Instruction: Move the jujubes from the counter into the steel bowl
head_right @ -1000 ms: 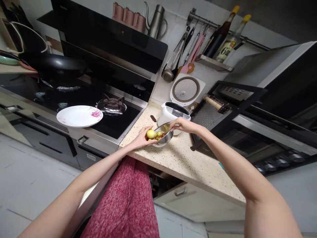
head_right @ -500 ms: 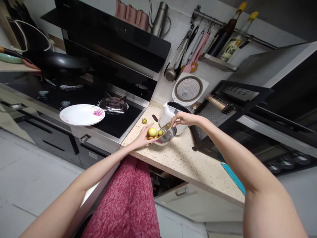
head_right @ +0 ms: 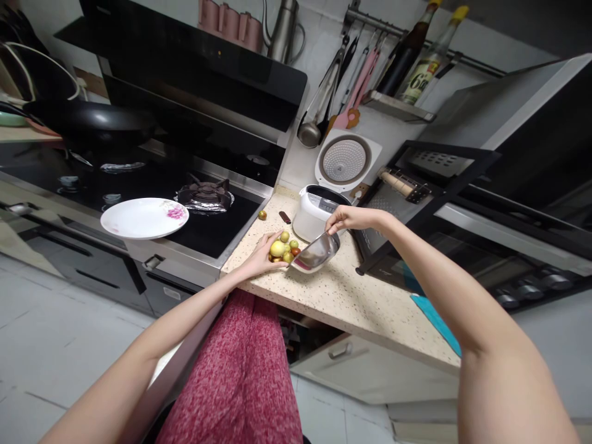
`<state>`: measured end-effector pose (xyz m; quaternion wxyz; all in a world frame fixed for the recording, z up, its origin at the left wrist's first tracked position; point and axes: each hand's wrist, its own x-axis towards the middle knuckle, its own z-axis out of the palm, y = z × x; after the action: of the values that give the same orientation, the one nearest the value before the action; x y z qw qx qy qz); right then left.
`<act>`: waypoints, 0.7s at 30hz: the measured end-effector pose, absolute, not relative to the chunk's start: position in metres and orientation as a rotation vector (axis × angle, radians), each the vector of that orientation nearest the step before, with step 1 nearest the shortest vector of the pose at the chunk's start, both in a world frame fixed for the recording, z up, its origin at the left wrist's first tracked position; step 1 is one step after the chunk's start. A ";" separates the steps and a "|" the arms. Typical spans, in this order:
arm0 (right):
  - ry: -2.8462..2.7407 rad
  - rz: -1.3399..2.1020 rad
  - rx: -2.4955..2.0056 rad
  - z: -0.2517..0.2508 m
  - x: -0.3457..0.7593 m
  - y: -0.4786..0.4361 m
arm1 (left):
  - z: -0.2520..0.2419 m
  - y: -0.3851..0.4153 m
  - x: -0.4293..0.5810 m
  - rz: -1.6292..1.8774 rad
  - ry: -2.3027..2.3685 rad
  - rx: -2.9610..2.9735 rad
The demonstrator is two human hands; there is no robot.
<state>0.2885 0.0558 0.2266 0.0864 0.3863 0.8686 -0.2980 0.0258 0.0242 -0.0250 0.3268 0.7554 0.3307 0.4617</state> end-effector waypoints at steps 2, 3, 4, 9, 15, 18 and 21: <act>2.588 -0.894 1.197 0.226 0.294 0.051 | -0.026 0.025 0.026 1.207 0.875 1.999; 2.593 -0.893 1.222 0.224 0.298 0.047 | -0.026 0.025 0.025 1.207 0.873 2.006; 2.602 -0.889 1.249 0.222 0.302 0.043 | -0.026 0.025 0.025 1.207 0.868 2.012; 2.758 -0.741 1.408 0.202 0.321 0.000 | -0.025 0.024 0.024 1.202 0.855 2.017; 3.009 -0.389 1.569 0.157 0.324 -0.081 | -0.027 0.024 0.024 1.210 0.869 2.022; 3.126 -0.166 1.599 0.129 0.314 -0.118 | -0.029 0.024 0.025 1.234 0.883 2.056; 3.202 -0.122 1.537 0.099 0.299 -0.147 | -0.029 0.024 0.025 1.263 0.902 2.089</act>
<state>0.2991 -0.1470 0.0986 -0.2045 0.4234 0.8819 -0.0335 0.0253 0.0237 -0.0288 0.2666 0.7737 0.3340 0.4677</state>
